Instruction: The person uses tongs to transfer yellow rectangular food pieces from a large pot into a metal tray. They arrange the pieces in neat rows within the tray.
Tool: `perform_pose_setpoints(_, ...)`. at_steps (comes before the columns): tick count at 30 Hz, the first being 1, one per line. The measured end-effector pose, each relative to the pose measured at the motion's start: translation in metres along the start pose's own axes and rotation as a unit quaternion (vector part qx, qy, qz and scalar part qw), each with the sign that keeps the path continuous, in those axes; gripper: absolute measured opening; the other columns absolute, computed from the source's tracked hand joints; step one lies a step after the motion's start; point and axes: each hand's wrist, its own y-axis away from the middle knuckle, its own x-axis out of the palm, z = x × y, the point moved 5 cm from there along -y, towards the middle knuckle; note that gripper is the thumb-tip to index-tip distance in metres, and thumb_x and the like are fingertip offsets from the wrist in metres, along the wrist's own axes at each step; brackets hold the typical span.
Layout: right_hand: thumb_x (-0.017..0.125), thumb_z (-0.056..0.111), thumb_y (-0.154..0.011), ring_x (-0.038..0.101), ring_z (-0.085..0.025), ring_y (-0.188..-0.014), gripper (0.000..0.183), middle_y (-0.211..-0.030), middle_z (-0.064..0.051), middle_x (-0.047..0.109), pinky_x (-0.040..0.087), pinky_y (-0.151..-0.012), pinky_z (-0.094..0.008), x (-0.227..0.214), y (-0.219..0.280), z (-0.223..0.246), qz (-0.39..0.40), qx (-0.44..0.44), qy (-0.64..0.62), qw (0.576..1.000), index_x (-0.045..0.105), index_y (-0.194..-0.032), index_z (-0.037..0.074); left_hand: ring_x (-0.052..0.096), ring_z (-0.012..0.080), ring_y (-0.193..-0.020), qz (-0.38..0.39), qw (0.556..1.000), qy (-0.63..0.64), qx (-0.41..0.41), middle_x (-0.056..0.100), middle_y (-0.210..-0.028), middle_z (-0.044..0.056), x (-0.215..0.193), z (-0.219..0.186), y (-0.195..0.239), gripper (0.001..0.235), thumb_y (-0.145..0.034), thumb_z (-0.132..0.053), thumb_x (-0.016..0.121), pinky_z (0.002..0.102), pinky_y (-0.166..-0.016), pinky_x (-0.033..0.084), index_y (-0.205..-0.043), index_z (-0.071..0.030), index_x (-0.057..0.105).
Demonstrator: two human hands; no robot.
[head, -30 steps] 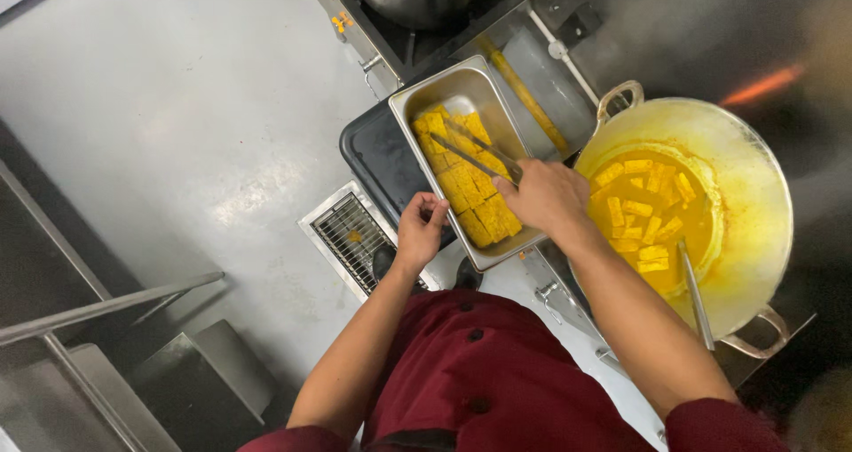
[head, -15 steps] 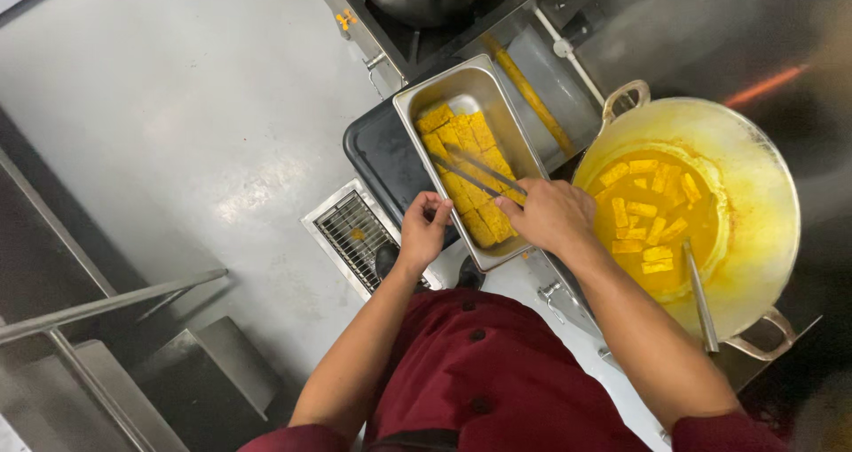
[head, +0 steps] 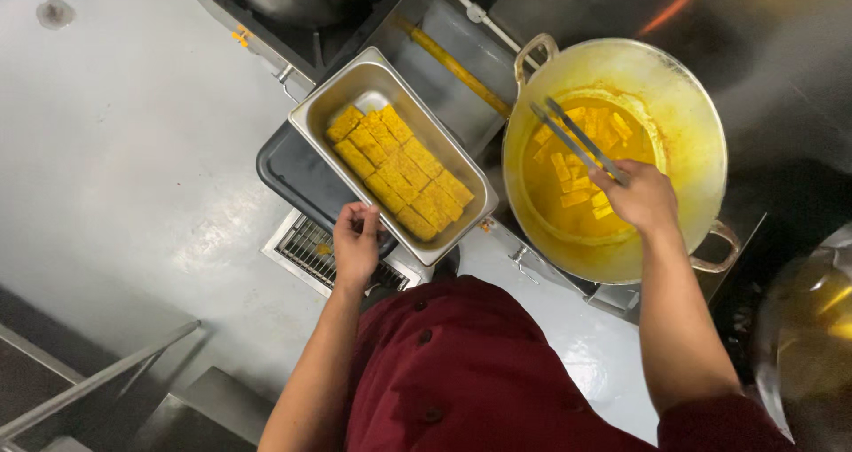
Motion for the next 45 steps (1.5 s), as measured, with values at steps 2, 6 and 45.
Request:
perform_pose_setpoints(2, 0.066, 0.064, -0.087, 0.066, -0.038, -0.117, 0.064, -0.122, -0.017, 0.072, 0.052, -0.097, -0.048, 0.018, -0.029, -0.047, 0.024, 0.058, 0.139, 0.988, 0.074, -0.126, 0.014, 0.060, 0.0071, -0.073, 0.002, 1.000, -0.014, -0.006, 0.064, -0.085, 0.000, 0.000, -0.002, -0.001, 0.018, -0.101, -0.022, 0.067, 0.023, -0.062, 0.050, -0.105, -0.006, 0.059)
perform_pose_setpoints(6, 0.062, 0.069, -0.090, 0.063, -0.036, -0.125, 0.070, -0.134, -0.013, 0.069, 0.052, -0.098, -0.051, 0.077, -0.079, -0.110, 0.080, 0.077, 0.228, 0.967, 0.074, -0.125, 0.010, 0.062, 0.0077, -0.074, -0.003, 0.998, -0.066, -0.001, 0.065, -0.086, 0.000, -0.003, -0.006, 0.001, 0.019, -0.102, -0.021, 0.067, 0.023, -0.063, 0.051, -0.105, -0.005, 0.059)
perform_pose_setpoints(45, 0.064, 0.053, -0.093, 0.071, -0.038, -0.092, 0.041, -0.091, -0.014, 0.076, 0.054, -0.080, -0.051, 0.056, 0.070, 0.219, 0.032, -0.260, 0.160, 0.952, 0.076, -0.114, 0.020, 0.069, 0.0159, -0.087, 0.132, 0.987, 0.062, -0.061, 0.062, -0.101, 0.008, 0.039, 0.008, -0.001, 0.017, -0.107, -0.019, 0.050, 0.037, -0.081, 0.067, -0.112, -0.002, 0.052)
